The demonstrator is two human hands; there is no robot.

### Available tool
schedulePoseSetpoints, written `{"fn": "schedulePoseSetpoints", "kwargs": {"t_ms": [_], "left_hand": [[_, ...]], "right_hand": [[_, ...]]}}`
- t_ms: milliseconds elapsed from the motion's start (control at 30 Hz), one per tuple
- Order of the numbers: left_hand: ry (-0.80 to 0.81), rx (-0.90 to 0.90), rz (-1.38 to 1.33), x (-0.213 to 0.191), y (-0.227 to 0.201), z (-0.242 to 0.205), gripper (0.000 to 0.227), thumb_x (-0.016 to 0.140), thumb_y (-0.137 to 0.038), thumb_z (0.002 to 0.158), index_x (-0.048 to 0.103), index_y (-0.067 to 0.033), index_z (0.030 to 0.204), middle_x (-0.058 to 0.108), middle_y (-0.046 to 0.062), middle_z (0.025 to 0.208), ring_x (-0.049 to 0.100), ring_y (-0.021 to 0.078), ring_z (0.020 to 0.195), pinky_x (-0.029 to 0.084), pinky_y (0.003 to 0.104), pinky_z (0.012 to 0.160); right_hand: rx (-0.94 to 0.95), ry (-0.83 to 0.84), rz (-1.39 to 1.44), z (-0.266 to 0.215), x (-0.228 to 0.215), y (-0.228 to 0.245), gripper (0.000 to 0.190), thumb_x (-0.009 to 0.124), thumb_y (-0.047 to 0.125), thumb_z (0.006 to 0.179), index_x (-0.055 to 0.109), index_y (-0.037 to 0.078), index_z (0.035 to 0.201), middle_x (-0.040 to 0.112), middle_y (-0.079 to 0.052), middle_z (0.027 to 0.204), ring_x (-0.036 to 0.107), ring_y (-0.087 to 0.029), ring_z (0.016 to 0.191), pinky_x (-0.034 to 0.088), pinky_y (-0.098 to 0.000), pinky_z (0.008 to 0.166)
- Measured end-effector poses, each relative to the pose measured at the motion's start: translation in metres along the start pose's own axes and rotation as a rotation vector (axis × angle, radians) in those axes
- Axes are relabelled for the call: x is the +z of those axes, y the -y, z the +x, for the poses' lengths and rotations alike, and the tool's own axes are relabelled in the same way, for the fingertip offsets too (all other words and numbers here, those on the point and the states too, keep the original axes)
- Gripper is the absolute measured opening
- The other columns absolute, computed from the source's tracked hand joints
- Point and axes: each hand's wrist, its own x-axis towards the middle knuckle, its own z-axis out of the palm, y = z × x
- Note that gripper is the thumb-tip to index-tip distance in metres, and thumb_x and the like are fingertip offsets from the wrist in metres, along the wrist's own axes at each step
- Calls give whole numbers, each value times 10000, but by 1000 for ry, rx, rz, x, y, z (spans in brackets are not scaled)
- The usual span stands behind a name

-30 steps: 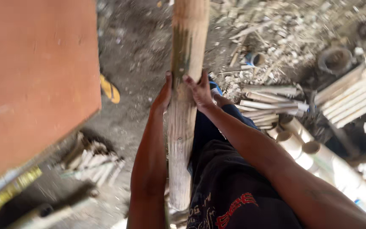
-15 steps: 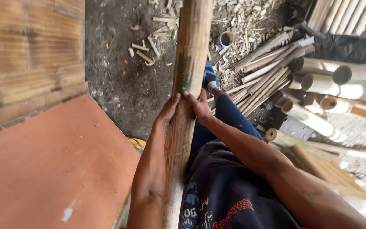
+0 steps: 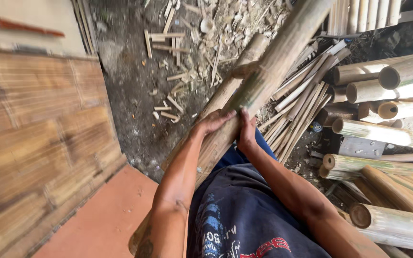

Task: The person assembles bamboo pieces into a frame using a hammer and nails. They position bamboo slats, drive nails into joints, and adjust the structure while sitting on the ground.

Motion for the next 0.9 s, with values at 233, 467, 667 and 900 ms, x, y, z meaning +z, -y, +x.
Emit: {"fn": "schedulePoseSetpoints", "kwargs": {"t_ms": [233,467,667,900], "left_hand": [[138,34,222,-30,-52,60,1173,590,-949,545,619,-150,1403,743,163,1238,726,334,1118,547,492,975],[217,120,277,-77,-69,87,1178,687,-919,589,598,-74,1405,705,195,1273,697,317,1138,542,458,980],[263,171,243,-100,-92,71,1124,685,-901,566,654,-99,1353,753,162,1219,733,290,1105,565,424,957],[330,117,207,-112,-76,81,1140,662,-901,538,622,-150,1395,778,134,1195,757,286,1070,572,416,951]], "right_hand": [[-18,-53,316,40,8,26,771,648,586,940,357,133,1492,523,-173,1471,558,-335,1323,481,-531,1124],[-34,-94,369,56,37,22,776,655,578,889,347,173,1474,533,-133,1422,559,-332,1291,471,-593,1082],[-67,-27,469,58,55,20,844,672,619,904,396,105,1515,534,-182,1460,544,-342,1350,439,-561,1165],[-33,10,420,50,76,31,869,664,617,920,379,77,1539,493,-207,1511,513,-365,1386,419,-571,1181]]}}
